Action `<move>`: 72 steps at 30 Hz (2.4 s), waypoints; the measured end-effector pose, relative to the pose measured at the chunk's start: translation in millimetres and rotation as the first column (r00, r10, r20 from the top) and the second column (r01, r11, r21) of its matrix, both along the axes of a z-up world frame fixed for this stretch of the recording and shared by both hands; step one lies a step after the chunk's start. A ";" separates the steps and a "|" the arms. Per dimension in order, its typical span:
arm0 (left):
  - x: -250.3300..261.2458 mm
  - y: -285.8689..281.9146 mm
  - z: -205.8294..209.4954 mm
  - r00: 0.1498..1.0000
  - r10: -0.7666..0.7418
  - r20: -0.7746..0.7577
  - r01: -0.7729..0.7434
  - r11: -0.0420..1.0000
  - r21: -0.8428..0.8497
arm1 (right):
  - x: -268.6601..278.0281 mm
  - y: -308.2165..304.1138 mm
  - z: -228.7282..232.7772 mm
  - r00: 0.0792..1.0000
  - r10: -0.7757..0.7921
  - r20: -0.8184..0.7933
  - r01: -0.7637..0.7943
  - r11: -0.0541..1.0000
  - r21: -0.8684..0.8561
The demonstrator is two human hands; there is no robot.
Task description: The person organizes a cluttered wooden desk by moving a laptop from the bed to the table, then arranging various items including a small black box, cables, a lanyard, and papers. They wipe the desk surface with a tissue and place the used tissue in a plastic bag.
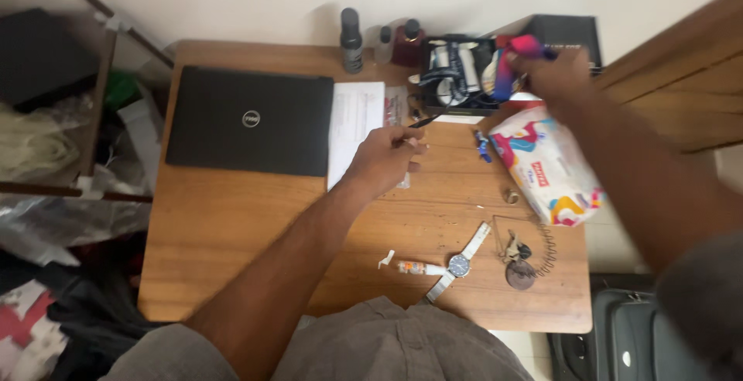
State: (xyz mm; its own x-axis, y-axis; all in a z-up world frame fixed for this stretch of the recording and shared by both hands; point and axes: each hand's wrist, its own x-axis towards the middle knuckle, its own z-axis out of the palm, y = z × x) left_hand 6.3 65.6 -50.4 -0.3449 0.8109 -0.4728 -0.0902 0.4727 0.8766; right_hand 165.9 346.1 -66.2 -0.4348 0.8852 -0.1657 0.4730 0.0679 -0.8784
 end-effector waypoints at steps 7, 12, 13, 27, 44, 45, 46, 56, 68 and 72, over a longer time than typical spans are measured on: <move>-12.5 -11.4 -34.0 0.995 0.098 0.025 -0.097 0.994 -0.040 | -49.8 46.5 -47.1 0.980 0.016 0.198 0.002 0.996 -0.088; -15.7 -2.6 -37.1 0.998 0.064 0.019 -0.062 0.994 -0.091 | -55.6 37.2 -36.3 0.877 0.097 0.471 -0.215 0.955 0.204; -14.7 -0.1 -36.8 0.998 0.059 0.018 -0.057 0.995 -0.078 | -54.6 35.7 -29.9 0.821 0.083 0.565 -0.277 0.923 0.266; 38.2 -66.8 -69.9 0.863 -0.326 -0.386 0.220 0.930 -0.293 | 135.7 -222.8 -96.8 0.743 -0.189 0.643 0.151 0.982 0.113; 86.9 -145.1 -45.2 0.840 -0.389 -0.377 0.261 0.900 -0.348 | 121.8 -280.5 -111.6 0.621 0.023 0.783 0.086 0.991 -0.098; 86.9 -148.5 -44.3 0.849 -0.375 -0.374 0.253 0.908 -0.335 | 123.6 -281.8 -112.1 0.649 0.023 0.761 0.113 0.985 -0.127; 86.8 -152.3 -43.6 0.859 -0.354 -0.369 0.240 0.916 -0.320 | 123.6 -282.4 -113.2 0.674 0.026 0.738 0.133 0.979 -0.156; 88.6 -168.0 -50.0 0.948 -0.175 -0.266 0.142 0.980 -0.141 | 126.4 -287.9 -65.1 0.945 -0.011 0.326 -0.027 0.994 0.109; 55.9 -111.2 -27.0 0.991 0.025 0.134 -0.014 0.997 -0.081 | 47.6 -328.2 22.8 0.944 0.302 -0.131 -0.328 0.829 -0.453; 30.9 -114.3 -46.3 0.969 0.186 0.161 -0.194 0.981 0.033 | 35.5 -338.9 9.7 0.948 0.308 -0.080 -0.310 0.840 -0.445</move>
